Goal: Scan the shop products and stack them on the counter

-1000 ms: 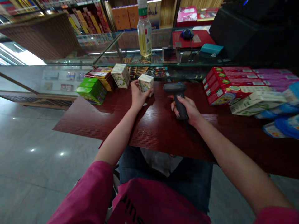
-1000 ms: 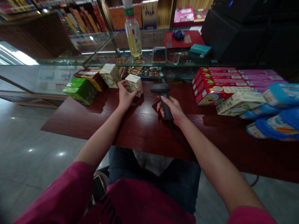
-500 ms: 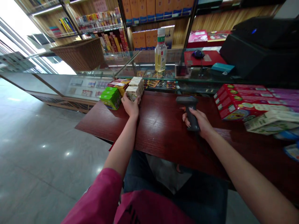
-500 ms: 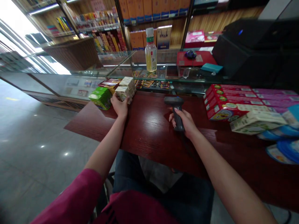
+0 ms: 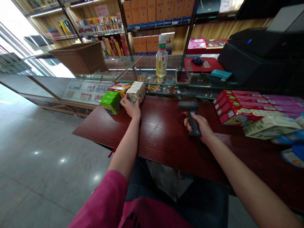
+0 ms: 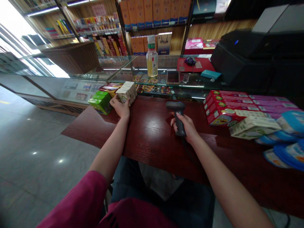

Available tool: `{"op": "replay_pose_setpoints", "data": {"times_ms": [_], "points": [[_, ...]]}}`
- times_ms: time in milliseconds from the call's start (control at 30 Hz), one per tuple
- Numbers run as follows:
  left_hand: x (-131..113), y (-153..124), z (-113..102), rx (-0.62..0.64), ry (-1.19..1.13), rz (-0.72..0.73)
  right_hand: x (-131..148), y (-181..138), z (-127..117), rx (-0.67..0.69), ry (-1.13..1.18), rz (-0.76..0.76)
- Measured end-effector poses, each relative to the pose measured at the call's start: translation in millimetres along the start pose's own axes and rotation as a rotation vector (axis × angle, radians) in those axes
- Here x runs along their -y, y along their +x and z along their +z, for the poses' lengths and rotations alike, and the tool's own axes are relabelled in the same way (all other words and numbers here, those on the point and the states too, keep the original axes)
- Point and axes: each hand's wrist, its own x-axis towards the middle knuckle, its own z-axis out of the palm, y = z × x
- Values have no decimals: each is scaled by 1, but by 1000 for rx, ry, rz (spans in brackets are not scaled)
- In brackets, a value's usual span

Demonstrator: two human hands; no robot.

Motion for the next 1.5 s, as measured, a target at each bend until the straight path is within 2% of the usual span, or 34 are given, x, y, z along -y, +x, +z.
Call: {"op": "replay_pose_setpoints", "data": {"times_ms": [167,267,333,433,500,567,633,733,800,867,967,1100,1167,1233,1333,1500], "points": [[-5,-12,-8,-78,59,-4,0,-5,-6,-40,34,-56],[-11,-34,-6,-87,33,113,3,-23,-17,-87,15,-89],[-20,-59,5,59,-48,267,5,-41,-26,-111,-8,-112],[-41,-114,35,434,-196,464,9,-72,-41,-150,-16,-152],[-59,-156,60,669,-275,511,11,-91,-51,-212,-14,-189],[-80,-197,85,849,-337,504,14,-109,-63,-295,-11,-220],[-102,-234,103,917,-361,490,15,-127,-75,-379,-3,-243],[-133,-276,116,858,-296,537,12,-152,-90,-486,17,-299],[-152,-296,117,865,-254,632,9,-166,-95,-548,26,-343],[-169,-311,118,928,-261,729,6,-178,-97,-600,30,-382],[-187,-328,128,1004,-365,766,6,-188,-95,-668,50,-417],[-198,-337,140,1025,-483,709,9,-188,-92,-731,90,-431],[-193,-332,131,1017,-502,702,11,-187,-91,-732,101,-438],[-178,-319,113,1001,-495,712,12,-186,-92,-712,99,-434],[-143,-280,78,932,-451,704,15,-184,-91,-635,75,-399],[-79,-179,38,955,-435,603,18,-150,-77,-358,89,-270]]}}
